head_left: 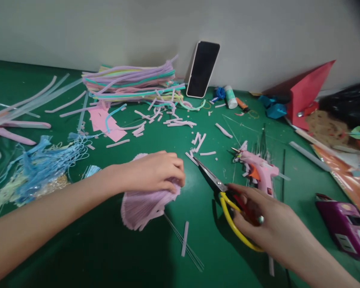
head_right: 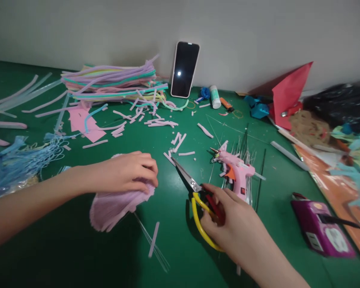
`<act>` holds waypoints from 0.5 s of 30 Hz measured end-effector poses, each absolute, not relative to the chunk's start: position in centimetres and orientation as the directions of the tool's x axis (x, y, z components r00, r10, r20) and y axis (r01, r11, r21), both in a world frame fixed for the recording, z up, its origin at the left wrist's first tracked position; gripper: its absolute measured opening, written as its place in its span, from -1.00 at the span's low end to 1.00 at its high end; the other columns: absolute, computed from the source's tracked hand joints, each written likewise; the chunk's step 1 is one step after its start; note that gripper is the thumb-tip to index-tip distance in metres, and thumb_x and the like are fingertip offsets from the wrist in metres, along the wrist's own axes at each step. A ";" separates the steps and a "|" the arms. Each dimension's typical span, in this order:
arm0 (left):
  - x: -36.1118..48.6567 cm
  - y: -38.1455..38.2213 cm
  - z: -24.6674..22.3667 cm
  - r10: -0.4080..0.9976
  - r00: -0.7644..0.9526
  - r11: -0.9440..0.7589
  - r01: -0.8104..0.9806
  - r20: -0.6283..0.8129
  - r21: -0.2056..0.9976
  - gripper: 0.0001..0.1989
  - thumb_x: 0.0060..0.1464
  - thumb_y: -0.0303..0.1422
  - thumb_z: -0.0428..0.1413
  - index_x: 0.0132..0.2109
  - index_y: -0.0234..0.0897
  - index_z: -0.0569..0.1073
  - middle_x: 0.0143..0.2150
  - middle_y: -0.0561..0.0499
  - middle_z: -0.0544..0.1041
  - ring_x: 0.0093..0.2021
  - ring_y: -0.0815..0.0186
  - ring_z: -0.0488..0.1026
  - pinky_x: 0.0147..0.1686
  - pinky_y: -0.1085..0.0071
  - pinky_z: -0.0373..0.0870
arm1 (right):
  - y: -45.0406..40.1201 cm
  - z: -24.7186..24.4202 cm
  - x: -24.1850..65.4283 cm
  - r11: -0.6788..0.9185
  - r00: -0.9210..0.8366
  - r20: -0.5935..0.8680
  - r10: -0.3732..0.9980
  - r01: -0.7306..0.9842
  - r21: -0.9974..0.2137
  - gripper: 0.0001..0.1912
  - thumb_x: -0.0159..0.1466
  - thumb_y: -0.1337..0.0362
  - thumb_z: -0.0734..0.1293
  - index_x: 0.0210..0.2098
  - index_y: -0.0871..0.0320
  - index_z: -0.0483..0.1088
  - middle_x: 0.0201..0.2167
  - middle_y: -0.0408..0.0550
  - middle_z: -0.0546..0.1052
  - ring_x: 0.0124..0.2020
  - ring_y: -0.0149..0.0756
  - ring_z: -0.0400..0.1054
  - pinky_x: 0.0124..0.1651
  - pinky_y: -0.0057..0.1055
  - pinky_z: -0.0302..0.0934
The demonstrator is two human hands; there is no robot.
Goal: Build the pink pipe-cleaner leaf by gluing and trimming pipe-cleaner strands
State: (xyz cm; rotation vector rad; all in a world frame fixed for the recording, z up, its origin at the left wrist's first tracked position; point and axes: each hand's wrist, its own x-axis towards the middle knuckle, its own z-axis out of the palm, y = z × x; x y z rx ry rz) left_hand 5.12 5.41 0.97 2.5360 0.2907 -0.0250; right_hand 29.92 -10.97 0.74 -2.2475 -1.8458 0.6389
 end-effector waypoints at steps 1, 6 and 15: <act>5.2 5.4 1.0 0.191 0.978 -0.817 0.204 -0.081 0.539 -0.92 0.19 -0.31 0.16 -0.21 -0.17 0.54 -0.20 0.05 0.52 -0.16 0.31 0.39 -0.20 0.37 0.17 | -11.2 0.9 30.0 -0.287 0.172 -0.275 0.946 0.840 -0.461 -0.50 0.11 0.13 0.28 0.03 0.14 0.42 -0.32 0.01 0.58 -0.42 -0.19 0.50 -0.35 -0.31 0.43; 5.5 5.4 1.0 0.089 0.993 -0.914 0.110 -0.072 0.391 -0.89 0.22 -0.33 0.11 -0.24 -0.25 0.49 -0.22 -0.01 0.48 -0.22 0.29 0.37 -0.32 0.38 0.20 | -11.8 1.3 29.8 -0.514 0.206 -0.482 0.851 0.512 -0.688 -0.38 0.04 -0.02 0.43 0.02 0.13 0.40 -0.28 0.03 0.60 -0.35 -0.17 0.52 -0.31 -0.33 0.47; 5.0 4.7 0.3 -0.016 0.999 -0.999 -0.018 0.047 0.040 -0.75 0.30 -0.46 -0.08 -0.26 -0.31 0.47 -0.30 -0.07 0.47 -0.34 0.28 0.32 -0.38 0.34 0.23 | -12.4 0.7 30.5 -0.537 0.230 -0.485 0.844 0.360 -0.763 -0.34 -0.01 -0.01 0.49 0.05 0.09 0.42 -0.14 0.07 0.60 -0.21 -0.16 0.53 -0.19 -0.37 0.45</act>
